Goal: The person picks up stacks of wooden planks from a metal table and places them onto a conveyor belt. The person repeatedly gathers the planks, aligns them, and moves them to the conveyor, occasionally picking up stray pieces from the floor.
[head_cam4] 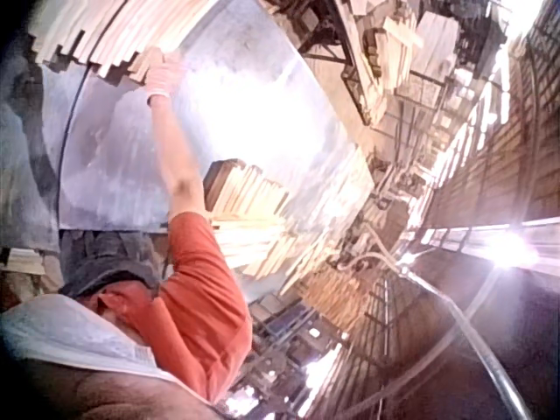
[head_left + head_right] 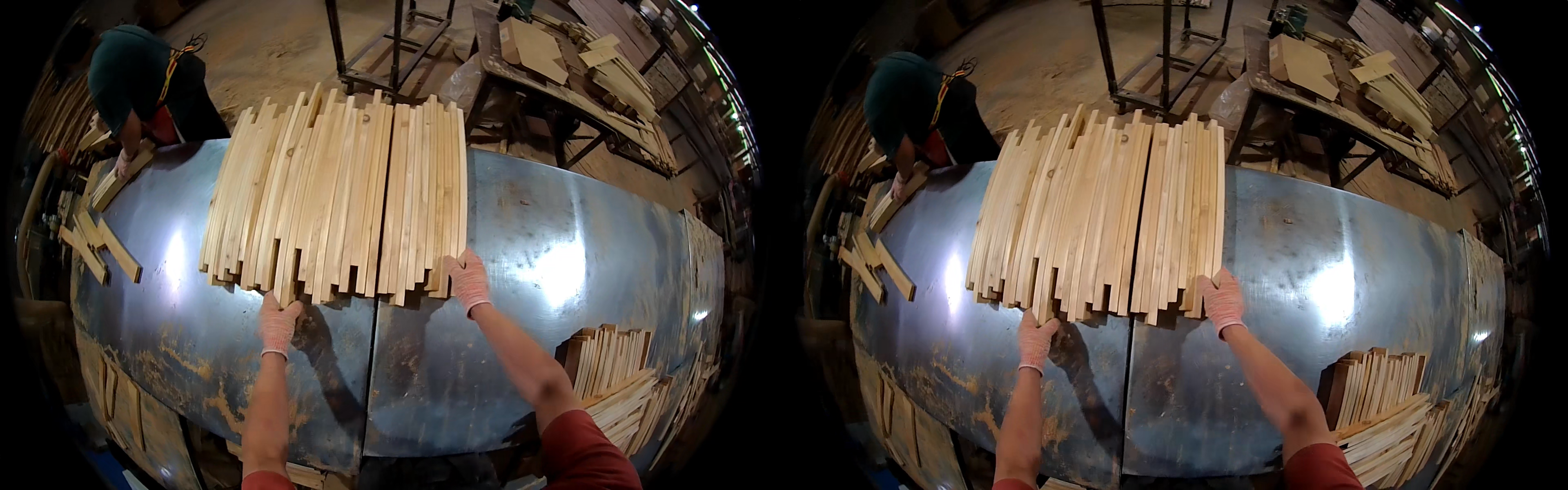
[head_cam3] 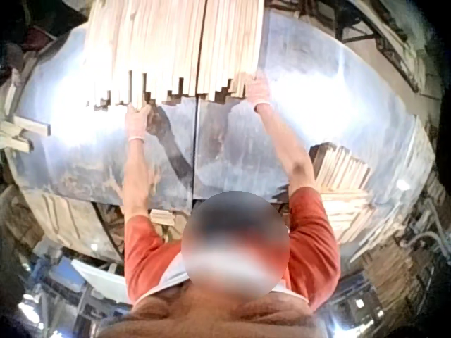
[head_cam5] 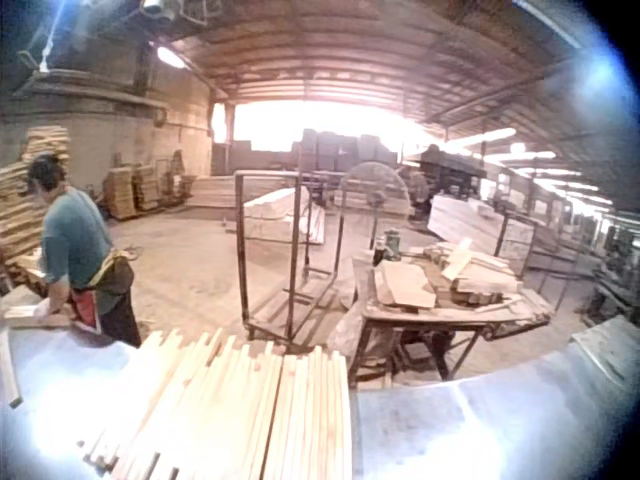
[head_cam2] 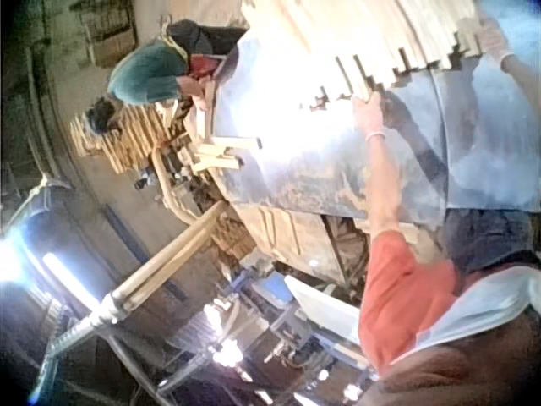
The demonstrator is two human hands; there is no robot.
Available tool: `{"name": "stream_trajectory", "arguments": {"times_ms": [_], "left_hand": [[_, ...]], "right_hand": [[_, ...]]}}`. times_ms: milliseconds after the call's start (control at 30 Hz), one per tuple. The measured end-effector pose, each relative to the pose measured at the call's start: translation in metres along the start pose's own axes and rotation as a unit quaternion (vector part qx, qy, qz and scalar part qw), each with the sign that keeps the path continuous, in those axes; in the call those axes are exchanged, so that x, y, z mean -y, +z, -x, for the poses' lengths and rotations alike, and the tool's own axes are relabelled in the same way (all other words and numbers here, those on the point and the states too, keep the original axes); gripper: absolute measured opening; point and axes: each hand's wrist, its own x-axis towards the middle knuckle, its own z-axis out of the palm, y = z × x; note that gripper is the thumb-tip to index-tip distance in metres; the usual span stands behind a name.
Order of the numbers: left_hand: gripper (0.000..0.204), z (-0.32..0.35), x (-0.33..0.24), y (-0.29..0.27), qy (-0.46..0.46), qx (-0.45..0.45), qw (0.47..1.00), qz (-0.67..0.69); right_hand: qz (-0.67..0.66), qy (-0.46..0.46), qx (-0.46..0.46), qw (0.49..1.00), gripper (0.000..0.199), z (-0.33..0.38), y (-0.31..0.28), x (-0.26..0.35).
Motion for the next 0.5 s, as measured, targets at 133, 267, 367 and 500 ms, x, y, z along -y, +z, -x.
{"name": "stream_trajectory", "arguments": {"times_ms": [133, 267, 367, 500], "left_hand": [[0.050, 0.008, -0.025, -0.006, -0.008, 0.007, 0.998, -0.064], [0.048, 0.039, -0.056, 0.001, 0.030, 0.049, 0.994, -0.094], [0.054, 0.044, -0.071, 0.000, 0.019, 0.130, 0.977, -0.165], [0.067, 0.015, -0.098, 0.009, 0.009, 0.223, 0.960, 0.167]], "right_hand": [[-0.028, -0.025, -0.038, 0.999, 0.050, 0.004, -0.002, 0.002], [-0.041, -0.017, -0.004, 0.999, 0.041, -0.020, -0.023, -0.008], [-0.052, 0.002, 0.054, 0.997, 0.042, -0.044, -0.041, -0.020], [-0.004, 0.050, 0.067, 0.997, 0.052, -0.090, -0.046, -0.001]]}}
